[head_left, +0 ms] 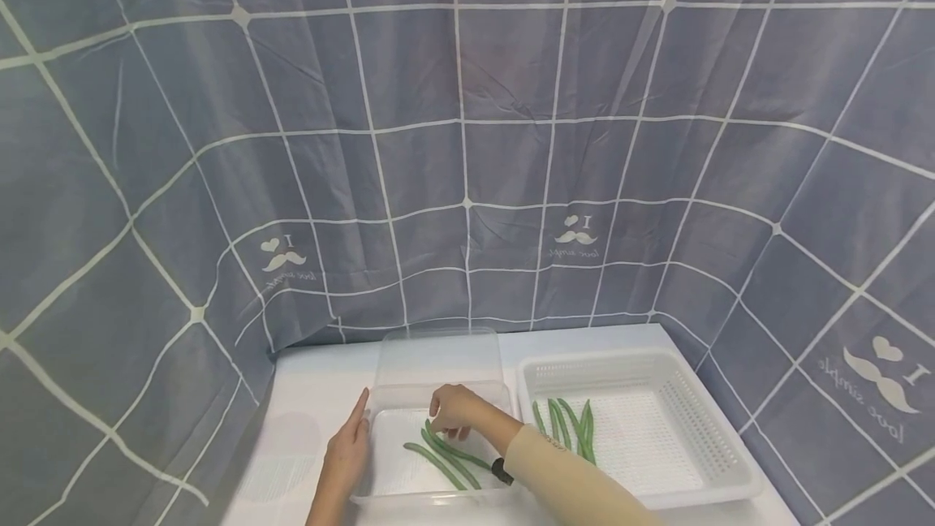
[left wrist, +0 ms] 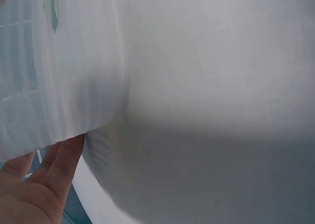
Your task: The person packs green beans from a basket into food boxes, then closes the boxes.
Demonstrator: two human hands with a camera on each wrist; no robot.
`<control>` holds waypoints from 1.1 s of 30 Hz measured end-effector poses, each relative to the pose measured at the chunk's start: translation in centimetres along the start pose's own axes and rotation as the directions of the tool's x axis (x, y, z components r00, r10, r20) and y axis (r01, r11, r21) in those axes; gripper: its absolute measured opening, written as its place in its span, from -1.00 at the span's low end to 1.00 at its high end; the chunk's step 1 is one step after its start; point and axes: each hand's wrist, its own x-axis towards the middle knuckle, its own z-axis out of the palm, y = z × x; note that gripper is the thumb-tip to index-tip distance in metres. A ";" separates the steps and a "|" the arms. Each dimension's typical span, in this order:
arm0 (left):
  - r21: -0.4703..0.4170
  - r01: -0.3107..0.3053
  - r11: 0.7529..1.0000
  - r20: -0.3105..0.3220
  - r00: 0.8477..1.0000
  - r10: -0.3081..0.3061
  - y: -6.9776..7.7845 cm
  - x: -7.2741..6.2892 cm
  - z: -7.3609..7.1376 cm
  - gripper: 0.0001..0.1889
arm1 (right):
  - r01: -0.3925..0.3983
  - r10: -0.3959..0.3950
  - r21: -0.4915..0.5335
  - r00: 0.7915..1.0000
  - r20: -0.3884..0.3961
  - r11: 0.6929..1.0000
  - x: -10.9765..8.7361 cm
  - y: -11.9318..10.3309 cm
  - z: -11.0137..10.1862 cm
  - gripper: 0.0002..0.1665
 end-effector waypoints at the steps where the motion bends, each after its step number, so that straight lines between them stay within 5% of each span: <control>1: 0.001 -0.001 1.000 0.000 1.000 0.001 0.0 0.0 0.0 -0.43 | 0.017 -0.017 0.019 1.000 -0.003 1.000 -0.1 0.0 -0.4 -0.70; 8: 0.008 0.022 1.000 0.012 1.000 -0.022 0.1 0.0 0.1 -0.42 | 0.051 -0.048 0.216 0.999 -0.020 0.975 -0.9 0.4 -4.0 -0.68; 19: 0.012 0.029 1.000 0.019 0.999 -0.029 0.1 0.0 -0.1 -0.42 | 0.036 -0.032 0.491 0.999 -0.017 0.870 -2.9 3.0 -9.4 -0.58; 25: 0.013 0.024 1.000 0.021 0.999 -0.024 0.2 0.1 -0.1 -0.42 | 0.047 -0.026 0.566 0.999 -0.044 0.823 -4.2 4.7 -11.3 -0.57; 33: 0.007 0.028 1.000 0.031 0.999 -0.029 0.3 0.1 -0.1 -0.41 | 0.030 0.017 0.604 0.997 -0.073 0.796 -5.8 7.9 -12.3 -0.54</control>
